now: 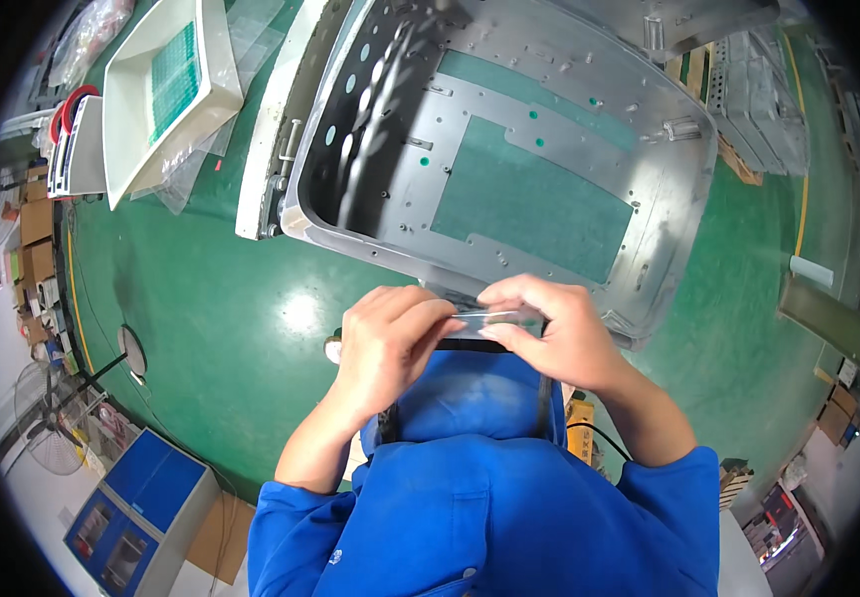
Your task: Applying small green stickers to the interior and exterior of metal equipment enclosures.
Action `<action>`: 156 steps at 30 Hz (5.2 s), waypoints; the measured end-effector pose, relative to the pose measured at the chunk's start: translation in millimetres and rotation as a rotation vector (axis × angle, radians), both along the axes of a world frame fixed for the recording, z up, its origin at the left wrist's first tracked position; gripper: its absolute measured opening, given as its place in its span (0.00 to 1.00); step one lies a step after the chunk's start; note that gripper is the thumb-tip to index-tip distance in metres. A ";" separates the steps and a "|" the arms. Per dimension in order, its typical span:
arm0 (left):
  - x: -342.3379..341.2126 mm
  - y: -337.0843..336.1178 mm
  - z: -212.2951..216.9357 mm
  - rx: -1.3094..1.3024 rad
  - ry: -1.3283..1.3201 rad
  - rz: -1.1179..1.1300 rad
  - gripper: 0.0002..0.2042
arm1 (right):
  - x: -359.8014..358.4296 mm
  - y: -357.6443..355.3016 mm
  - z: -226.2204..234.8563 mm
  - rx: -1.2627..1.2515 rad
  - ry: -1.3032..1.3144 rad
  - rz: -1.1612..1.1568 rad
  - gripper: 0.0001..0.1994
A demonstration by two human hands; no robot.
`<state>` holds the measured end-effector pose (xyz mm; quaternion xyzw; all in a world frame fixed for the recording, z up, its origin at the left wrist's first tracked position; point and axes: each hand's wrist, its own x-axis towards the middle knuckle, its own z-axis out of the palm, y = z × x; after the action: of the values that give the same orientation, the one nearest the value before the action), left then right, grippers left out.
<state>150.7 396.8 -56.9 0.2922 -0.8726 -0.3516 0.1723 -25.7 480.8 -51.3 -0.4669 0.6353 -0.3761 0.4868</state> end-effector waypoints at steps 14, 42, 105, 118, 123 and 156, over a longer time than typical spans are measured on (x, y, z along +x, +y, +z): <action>-19.4 4.5 -11.9 0.416 0.097 0.055 0.05 | -16.0 8.6 -20.4 0.030 -0.283 -0.123 0.07; 28.6 23.4 -49.3 0.603 -0.126 0.120 0.03 | -49.0 -22.7 -152.8 0.253 0.291 0.205 0.01; -13.5 -24.0 9.5 0.447 -0.118 0.058 0.03 | -58.8 -54.4 -72.8 -0.006 -0.109 0.030 0.12; -165.1 -107.5 67.1 0.070 0.035 -0.442 0.05 | -112.5 -38.8 24.1 -0.387 -0.130 -0.491 0.04; -198.9 -117.0 55.8 0.163 -0.027 -0.541 0.04 | -115.9 -34.6 10.6 -0.467 0.030 -0.710 0.05; -213.1 -184.5 -53.9 0.583 -0.207 -0.687 0.04 | -98.6 28.3 -177.4 0.621 -0.494 -2.307 0.03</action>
<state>-62.4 212.3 -110.9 0.0558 -0.7962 -0.5879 -0.1317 -124.3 509.1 -228.7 0.5914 0.6304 -0.4985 0.0655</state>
